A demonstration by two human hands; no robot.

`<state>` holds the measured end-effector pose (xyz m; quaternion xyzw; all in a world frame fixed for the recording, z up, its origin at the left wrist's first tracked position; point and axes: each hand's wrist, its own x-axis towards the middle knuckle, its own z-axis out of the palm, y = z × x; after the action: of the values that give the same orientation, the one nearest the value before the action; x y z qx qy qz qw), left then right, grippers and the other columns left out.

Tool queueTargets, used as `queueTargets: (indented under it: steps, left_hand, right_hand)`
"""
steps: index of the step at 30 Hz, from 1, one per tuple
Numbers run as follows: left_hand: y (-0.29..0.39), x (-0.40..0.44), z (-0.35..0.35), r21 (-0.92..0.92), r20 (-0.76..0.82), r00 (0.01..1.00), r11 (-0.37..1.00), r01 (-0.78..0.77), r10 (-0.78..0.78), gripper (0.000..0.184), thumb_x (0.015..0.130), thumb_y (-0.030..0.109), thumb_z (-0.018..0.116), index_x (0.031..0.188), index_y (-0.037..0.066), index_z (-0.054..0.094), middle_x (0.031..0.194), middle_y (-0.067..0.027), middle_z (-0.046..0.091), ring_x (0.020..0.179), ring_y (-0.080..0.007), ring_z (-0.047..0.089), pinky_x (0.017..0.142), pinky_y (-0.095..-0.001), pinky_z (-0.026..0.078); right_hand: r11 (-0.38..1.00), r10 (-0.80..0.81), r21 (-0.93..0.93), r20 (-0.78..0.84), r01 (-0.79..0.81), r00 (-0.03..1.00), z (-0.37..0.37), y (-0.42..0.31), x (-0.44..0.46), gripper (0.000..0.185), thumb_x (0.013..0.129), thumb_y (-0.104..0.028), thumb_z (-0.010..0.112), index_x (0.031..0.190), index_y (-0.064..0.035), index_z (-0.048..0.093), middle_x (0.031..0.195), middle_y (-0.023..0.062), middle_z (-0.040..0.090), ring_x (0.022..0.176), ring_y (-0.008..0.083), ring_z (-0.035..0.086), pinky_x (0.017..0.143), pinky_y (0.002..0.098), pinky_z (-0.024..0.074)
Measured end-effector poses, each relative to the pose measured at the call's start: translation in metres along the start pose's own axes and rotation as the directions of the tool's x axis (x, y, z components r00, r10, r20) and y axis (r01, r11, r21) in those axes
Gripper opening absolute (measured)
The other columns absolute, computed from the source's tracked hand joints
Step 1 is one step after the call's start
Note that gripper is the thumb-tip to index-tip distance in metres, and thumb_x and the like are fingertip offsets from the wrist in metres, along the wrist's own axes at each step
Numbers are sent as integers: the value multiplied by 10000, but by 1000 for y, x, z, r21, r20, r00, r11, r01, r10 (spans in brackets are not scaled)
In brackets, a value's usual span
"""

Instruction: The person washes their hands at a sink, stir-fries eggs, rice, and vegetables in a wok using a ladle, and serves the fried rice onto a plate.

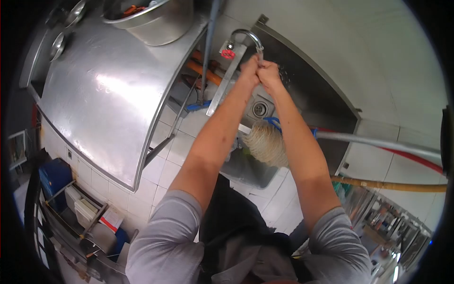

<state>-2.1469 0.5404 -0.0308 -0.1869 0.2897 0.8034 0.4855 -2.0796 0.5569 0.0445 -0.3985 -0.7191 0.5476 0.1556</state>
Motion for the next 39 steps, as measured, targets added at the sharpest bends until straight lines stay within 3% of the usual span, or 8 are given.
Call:
queueTargets:
  steps: [3,9,12,17,19,21,24,39]
  left_hand:
    - [18,19,-24,345,-145,972,930,-123,183,275,987,269,592,1019,-3,564,884,-178,632,633,-277,637,571,-413,552]
    - [96,45,-91,-700,155,974,678,226,-165,310,954,265,599,1020,-36,565,985,-225,628,983,-395,632,888,-538,569]
    - [110,60,-94,-53,56,998,998,-22,25,214,946,174,644,904,-33,606,869,-186,659,819,-360,674,744,-512,627]
    - [81,-12,-42,905,116,774,255,-340,622,177,828,73,763,916,-13,635,853,-170,687,660,-284,687,600,-410,632]
    - [111,-9,-56,818,92,920,498,-288,380,253,772,159,828,870,-8,665,846,-141,692,716,-272,688,607,-407,614]
    - [109,-84,-11,881,170,867,-466,79,468,550,806,534,751,928,1,694,745,-76,704,651,-189,677,587,-390,580]
    - [63,-177,-14,325,536,771,-927,188,345,510,877,510,648,1200,116,631,1082,-91,714,941,-293,712,696,-461,586]
    - [-461,-548,-196,351,176,599,-518,-780,-781,302,902,249,626,823,-42,632,796,-206,664,687,-354,661,560,-439,525]
  right_hand:
    - [991,-126,49,21,125,992,-7,35,-16,126,763,-50,687,875,-28,738,787,117,720,692,182,678,665,335,533]
    - [846,-132,-526,-51,86,990,-52,62,-123,187,763,7,614,916,-60,698,862,161,690,861,348,676,786,399,531]
    - [895,-275,-384,-73,228,959,-79,78,-203,195,761,19,592,923,-34,686,961,212,651,971,401,622,835,439,508]
    - [944,2,-330,65,20,998,-168,85,-372,180,808,-25,600,969,-8,680,928,218,652,928,411,625,825,467,501]
    - [934,96,-353,95,-57,991,-216,119,-453,181,836,-48,597,991,-4,680,896,217,661,907,405,636,819,465,508]
    - [899,246,-342,-125,-274,961,-252,168,-550,126,826,-65,588,904,5,658,905,220,672,916,419,633,828,493,507]
    - [715,461,-326,-445,-619,768,-295,253,-718,190,805,-65,598,968,-13,679,952,214,686,952,414,641,848,487,515]
    - [306,733,741,-584,-597,-350,-199,347,-1371,151,759,-101,660,880,-39,724,922,200,709,931,366,678,843,437,545]
